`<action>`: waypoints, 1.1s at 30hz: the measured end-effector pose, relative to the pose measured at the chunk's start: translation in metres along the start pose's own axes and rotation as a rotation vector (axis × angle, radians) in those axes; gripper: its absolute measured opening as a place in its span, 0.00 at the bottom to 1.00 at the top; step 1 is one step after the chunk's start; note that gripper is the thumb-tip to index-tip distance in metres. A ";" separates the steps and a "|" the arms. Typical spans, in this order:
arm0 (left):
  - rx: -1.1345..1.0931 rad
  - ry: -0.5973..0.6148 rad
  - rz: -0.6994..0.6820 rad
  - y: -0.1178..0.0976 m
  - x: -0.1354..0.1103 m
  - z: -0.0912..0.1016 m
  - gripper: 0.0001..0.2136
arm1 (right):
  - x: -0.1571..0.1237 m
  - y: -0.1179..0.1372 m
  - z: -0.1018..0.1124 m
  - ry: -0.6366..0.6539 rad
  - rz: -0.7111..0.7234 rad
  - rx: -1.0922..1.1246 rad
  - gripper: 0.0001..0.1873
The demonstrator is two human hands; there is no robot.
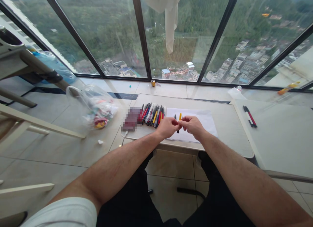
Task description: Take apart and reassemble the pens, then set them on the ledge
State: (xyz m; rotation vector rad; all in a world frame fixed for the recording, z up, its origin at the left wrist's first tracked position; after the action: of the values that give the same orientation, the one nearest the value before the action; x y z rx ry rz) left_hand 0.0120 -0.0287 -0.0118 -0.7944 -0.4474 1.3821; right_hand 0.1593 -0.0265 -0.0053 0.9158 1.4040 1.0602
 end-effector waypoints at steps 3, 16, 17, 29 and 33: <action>0.031 0.019 -0.019 0.000 0.002 0.002 0.11 | 0.008 0.000 0.010 -0.040 0.021 -0.010 0.08; 0.414 0.081 -0.054 0.006 0.000 0.020 0.06 | 0.039 -0.016 0.073 -0.355 0.015 -0.859 0.06; 0.422 0.089 -0.055 0.006 0.000 0.019 0.06 | 0.039 -0.017 0.072 -0.356 0.011 -0.868 0.06; 0.410 0.068 -0.099 0.017 0.010 0.027 0.04 | 0.017 -0.001 0.090 -0.455 0.078 -0.821 0.08; 0.425 0.040 -0.093 0.020 0.013 0.034 0.03 | 0.012 -0.004 0.105 -0.435 0.069 -0.850 0.07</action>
State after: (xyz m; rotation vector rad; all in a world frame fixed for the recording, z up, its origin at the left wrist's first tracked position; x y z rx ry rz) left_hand -0.0236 -0.0081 -0.0062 -0.4461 -0.1471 1.3109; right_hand 0.2625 -0.0046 -0.0127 0.5073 0.4703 1.2583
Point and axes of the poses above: each hand's wrist, its own x-axis towards the middle knuckle, its own z-axis out of the back of the hand, y = z × x, the point moved 2 cm from there along x, towards the middle knuckle, and after that the axes turned 13 degrees about x, right-handed, at the moved point
